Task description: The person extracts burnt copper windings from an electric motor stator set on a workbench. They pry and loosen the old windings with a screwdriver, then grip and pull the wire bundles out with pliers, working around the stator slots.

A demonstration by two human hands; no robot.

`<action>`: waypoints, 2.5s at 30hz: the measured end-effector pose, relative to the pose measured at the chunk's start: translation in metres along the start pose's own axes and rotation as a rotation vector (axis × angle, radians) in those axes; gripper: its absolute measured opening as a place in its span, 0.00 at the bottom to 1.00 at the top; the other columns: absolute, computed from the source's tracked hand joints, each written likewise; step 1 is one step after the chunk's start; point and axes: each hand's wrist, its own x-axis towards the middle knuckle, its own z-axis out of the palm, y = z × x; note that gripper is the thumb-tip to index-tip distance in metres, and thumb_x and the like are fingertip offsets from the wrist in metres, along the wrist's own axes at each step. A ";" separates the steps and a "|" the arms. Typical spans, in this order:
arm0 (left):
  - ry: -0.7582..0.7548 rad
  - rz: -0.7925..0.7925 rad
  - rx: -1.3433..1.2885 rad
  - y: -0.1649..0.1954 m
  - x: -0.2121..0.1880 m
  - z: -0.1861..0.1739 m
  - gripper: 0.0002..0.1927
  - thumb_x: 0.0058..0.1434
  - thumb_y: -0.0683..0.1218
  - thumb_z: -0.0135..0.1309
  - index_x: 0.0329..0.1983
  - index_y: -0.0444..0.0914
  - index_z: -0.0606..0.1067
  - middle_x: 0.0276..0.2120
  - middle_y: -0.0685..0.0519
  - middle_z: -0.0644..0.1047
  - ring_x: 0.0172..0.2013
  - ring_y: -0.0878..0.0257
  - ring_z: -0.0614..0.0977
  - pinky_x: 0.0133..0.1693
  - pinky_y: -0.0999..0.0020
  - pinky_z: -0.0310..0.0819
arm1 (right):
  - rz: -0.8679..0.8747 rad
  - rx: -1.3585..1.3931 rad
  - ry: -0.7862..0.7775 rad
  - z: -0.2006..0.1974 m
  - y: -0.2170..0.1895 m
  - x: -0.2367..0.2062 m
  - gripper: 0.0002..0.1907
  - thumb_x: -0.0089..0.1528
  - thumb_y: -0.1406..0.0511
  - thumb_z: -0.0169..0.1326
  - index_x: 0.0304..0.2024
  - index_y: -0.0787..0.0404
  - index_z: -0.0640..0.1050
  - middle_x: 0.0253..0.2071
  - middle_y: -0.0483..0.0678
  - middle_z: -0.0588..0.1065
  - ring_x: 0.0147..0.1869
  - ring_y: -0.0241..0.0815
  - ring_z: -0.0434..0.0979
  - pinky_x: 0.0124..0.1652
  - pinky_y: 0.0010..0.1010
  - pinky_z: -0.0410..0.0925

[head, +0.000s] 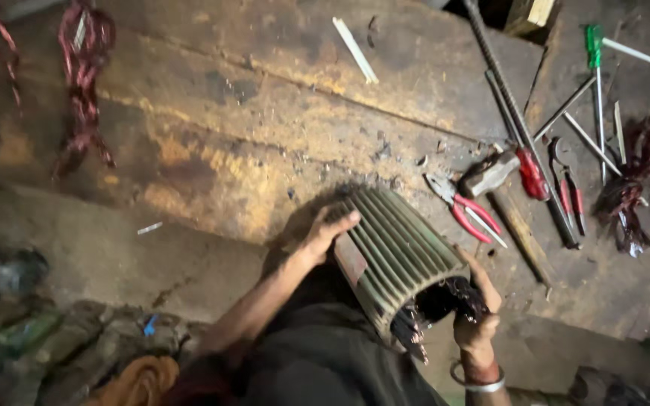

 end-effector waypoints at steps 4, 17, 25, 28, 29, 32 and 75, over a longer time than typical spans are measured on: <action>-0.144 0.009 -0.159 0.004 0.002 -0.003 0.34 0.59 0.55 0.66 0.63 0.32 0.75 0.53 0.48 0.79 0.54 0.57 0.79 0.57 0.58 0.73 | -0.069 -0.096 0.000 0.016 -0.027 0.015 0.63 0.62 0.25 0.25 0.62 0.78 0.71 0.59 0.63 0.75 0.64 0.48 0.75 0.72 0.40 0.58; 0.133 0.399 0.228 0.139 0.018 -0.069 0.33 0.51 0.57 0.72 0.53 0.34 0.76 0.43 0.54 0.80 0.42 0.65 0.81 0.46 0.67 0.78 | 0.009 0.496 -0.223 0.126 -0.009 0.127 0.52 0.63 0.30 0.45 0.68 0.66 0.69 0.60 0.63 0.72 0.63 0.57 0.71 0.64 0.51 0.62; 0.139 0.561 0.683 0.201 0.009 -0.075 0.25 0.56 0.58 0.68 0.45 0.34 0.79 0.34 0.56 0.80 0.35 0.71 0.79 0.38 0.71 0.75 | -0.237 0.401 -0.400 0.178 -0.011 0.183 0.52 0.64 0.33 0.46 0.71 0.69 0.62 0.73 0.61 0.64 0.78 0.54 0.61 0.75 0.47 0.54; 0.109 0.682 0.797 0.201 0.005 -0.079 0.24 0.62 0.57 0.68 0.48 0.34 0.79 0.39 0.56 0.82 0.41 0.70 0.79 0.44 0.70 0.76 | -0.328 0.099 -0.511 0.154 -0.006 0.196 0.55 0.61 0.32 0.49 0.70 0.71 0.64 0.70 0.61 0.67 0.75 0.53 0.66 0.72 0.44 0.58; 0.112 0.661 0.772 0.199 0.003 -0.078 0.24 0.61 0.57 0.68 0.48 0.34 0.79 0.38 0.56 0.81 0.41 0.70 0.79 0.43 0.70 0.76 | -0.278 0.070 -0.527 0.143 -0.008 0.193 0.55 0.59 0.32 0.50 0.69 0.70 0.66 0.68 0.60 0.70 0.74 0.52 0.69 0.72 0.43 0.61; 0.144 0.662 0.747 0.198 -0.003 -0.078 0.24 0.59 0.57 0.69 0.46 0.34 0.78 0.36 0.55 0.80 0.38 0.69 0.78 0.40 0.70 0.75 | -0.198 0.078 -0.535 0.130 -0.021 0.184 0.55 0.62 0.31 0.47 0.72 0.68 0.65 0.72 0.58 0.69 0.78 0.51 0.68 0.76 0.42 0.60; 0.253 0.796 1.412 0.096 -0.064 0.084 0.71 0.40 0.78 0.72 0.71 0.26 0.57 0.69 0.35 0.62 0.73 0.38 0.56 0.71 0.36 0.34 | -0.364 -0.511 0.337 -0.061 0.020 0.172 0.08 0.67 0.71 0.60 0.48 0.70 0.81 0.41 0.52 0.81 0.43 0.41 0.80 0.47 0.33 0.73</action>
